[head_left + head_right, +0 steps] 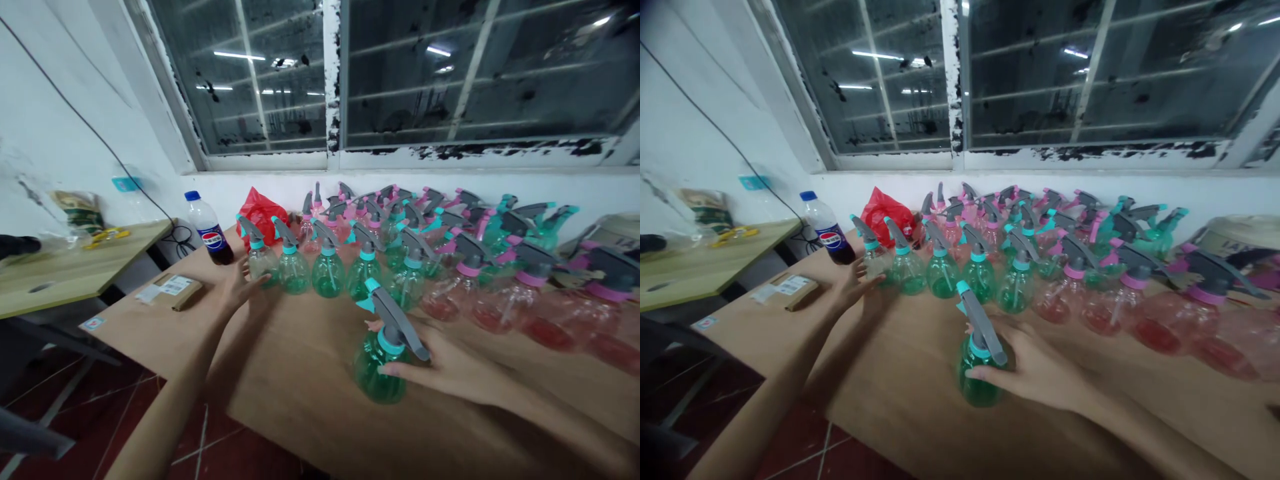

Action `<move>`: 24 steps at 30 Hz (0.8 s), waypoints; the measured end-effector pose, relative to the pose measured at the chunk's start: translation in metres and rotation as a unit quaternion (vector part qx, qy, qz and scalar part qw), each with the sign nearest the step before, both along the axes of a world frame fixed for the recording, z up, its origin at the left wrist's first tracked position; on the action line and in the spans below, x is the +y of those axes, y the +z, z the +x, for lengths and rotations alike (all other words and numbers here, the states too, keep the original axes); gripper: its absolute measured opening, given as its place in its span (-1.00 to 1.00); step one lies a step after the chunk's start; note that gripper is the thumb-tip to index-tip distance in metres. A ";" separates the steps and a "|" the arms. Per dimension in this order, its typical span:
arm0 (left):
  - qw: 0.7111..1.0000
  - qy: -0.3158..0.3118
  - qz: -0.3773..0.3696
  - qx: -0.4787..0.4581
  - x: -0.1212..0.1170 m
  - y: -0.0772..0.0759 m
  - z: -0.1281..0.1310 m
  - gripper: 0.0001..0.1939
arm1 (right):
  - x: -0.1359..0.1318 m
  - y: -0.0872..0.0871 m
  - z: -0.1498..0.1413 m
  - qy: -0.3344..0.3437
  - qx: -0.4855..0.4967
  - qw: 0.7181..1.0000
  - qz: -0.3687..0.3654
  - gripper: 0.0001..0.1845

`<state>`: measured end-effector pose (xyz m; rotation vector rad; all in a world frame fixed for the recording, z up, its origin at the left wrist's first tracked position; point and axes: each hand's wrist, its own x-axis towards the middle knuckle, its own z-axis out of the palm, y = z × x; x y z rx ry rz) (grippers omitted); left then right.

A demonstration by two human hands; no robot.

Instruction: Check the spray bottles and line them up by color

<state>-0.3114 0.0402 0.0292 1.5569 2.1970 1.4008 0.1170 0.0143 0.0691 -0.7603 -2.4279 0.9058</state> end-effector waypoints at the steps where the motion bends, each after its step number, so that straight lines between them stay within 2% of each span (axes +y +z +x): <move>1: 1.000 0.010 0.008 0.006 -0.004 0.004 0.004 -0.31 | 0.000 0.001 0.002 -0.002 -0.003 1.000 -0.001 -0.47; 3: 0.999 0.035 0.032 0.019 -0.015 0.012 0.018 -0.17 | -0.001 0.003 0.009 -0.012 -0.010 1.000 -0.001 -0.45; 5: 0.996 0.051 0.069 0.028 -0.029 0.016 0.044 -0.15 | -0.002 0.006 0.017 -0.015 -0.011 1.000 0.003 -0.43; 8: 0.996 -0.007 0.082 0.027 -0.055 0.015 0.107 -0.37 | -0.004 0.011 0.034 -0.012 -0.005 1.000 0.019 -0.47; 9: 0.996 -0.051 0.061 0.027 -0.064 0.013 0.133 -0.45 | -0.005 0.012 0.040 -0.014 -0.005 1.000 0.023 -0.50; 10: 0.991 -0.130 0.009 0.040 -0.072 0.011 0.160 -0.49 | -0.006 0.013 0.047 -0.018 -0.006 1.000 0.024 -0.53; 12: 0.950 -0.297 -0.074 0.067 -0.084 0.007 0.210 -0.43 | -0.007 0.013 0.061 -0.025 -0.007 0.999 0.024 -0.58; 13: 0.929 -0.350 -0.099 0.069 -0.087 0.005 0.232 -0.36 | -0.008 0.013 0.068 -0.026 -0.006 0.999 0.026 -0.57; 15: 0.900 -0.410 -0.130 0.066 -0.086 0.000 0.268 -0.17 | -0.009 0.012 0.081 -0.028 0.001 0.999 0.035 -0.53; 18: 0.881 -0.453 -0.130 0.053 -0.072 -0.007 0.302 0.01 | -0.011 0.010 0.102 -0.032 0.019 0.998 0.052 -0.49; 21: 0.866 -0.483 -0.123 0.031 -0.059 -0.012 0.324 -0.02 | -0.010 0.006 0.120 -0.057 0.022 0.997 0.040 -0.49; 24: 0.854 -0.503 -0.135 0.008 -0.052 -0.012 0.341 -0.11 | -0.006 0.003 0.131 -0.082 0.053 0.995 -0.008 -0.38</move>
